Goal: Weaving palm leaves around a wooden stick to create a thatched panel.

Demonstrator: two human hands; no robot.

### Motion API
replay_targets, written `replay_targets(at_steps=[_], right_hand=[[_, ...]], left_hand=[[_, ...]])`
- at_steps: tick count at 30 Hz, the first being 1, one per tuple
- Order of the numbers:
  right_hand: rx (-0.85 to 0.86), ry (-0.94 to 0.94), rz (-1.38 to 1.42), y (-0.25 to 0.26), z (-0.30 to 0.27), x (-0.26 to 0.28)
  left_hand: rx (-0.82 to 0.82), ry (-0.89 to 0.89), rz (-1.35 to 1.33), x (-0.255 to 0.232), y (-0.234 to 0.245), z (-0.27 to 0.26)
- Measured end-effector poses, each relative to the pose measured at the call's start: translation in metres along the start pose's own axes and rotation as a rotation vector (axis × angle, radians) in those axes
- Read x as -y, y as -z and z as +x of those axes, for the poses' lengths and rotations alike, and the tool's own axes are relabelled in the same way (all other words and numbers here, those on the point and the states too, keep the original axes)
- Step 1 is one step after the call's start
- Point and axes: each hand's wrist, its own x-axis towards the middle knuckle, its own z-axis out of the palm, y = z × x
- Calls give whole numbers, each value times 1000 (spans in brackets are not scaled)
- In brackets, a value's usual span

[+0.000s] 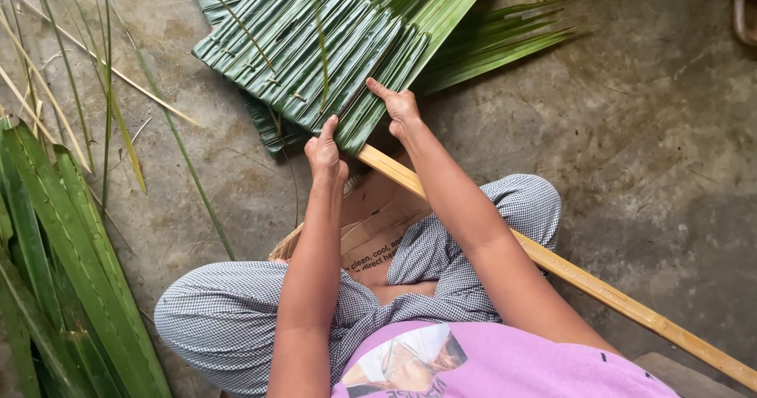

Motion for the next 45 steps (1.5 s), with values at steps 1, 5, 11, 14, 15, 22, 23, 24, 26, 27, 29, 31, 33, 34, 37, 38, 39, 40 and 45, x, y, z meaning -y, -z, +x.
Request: replay_targets(at_steps=[1, 5, 11, 14, 15, 22, 23, 24, 26, 27, 29, 31, 33, 34, 37, 38, 39, 40, 45], right_hand=[[-1, -1, 0, -1, -5, 4], [-5, 30, -14, -4, -9, 7], [-47, 47, -18, -3, 10, -9], [-70, 60, -29, -1, 28, -21], [-82, 69, -33, 0, 34, -25], [-109, 64, -38, -14, 12, -13], [-116, 62, -47, -14, 12, -13], [-123, 61, -56, -15, 12, -13], [-124, 67, -56, -12, 20, -19], [-127, 76, -55, -11, 24, -21], [-123, 79, -50, -9, 26, -21], [-118, 82, -46, -9, 23, -19], [-93, 73, -12, -10, 15, -14], [-94, 71, -13, -9, 14, -12], [-108, 74, -20, -7, 10, -13], [-120, 79, -17, -6, 12, -14], [-132, 86, -14, -5, 13, -14], [-132, 84, -15, -2, 17, -16], [89, -323, 134, 12, 28, -31]], left_hand=[[0, 1, 1, -2, -1, -3], [-4, 16, -6, -6, -3, -7], [-6, 14, -9, -5, -3, -5], [-5, 11, -13, 0, 0, 2], [-3, 10, -14, 3, 2, 6], [10, 41, -36, -24, -13, -28], [19, 62, -54, -34, -18, -41], [28, 83, -72, -44, -23, -54], [36, 92, -65, -39, -19, -45], [48, 101, -57, -37, -17, -40], [22, 63, -58, -13, -7, -12], [-4, 25, -58, -2, -3, 0], [-10, 1, -38, -3, -5, -3], [-12, 2, -37, -5, -9, -7], [-22, -22, -15, -8, -10, -10], [-16, -36, 8, -4, -7, -6], [-8, -51, 29, 0, -7, -1], [-10, -50, 29, -3, -8, -5], [-16, -94, 72, -5, -8, -10]])
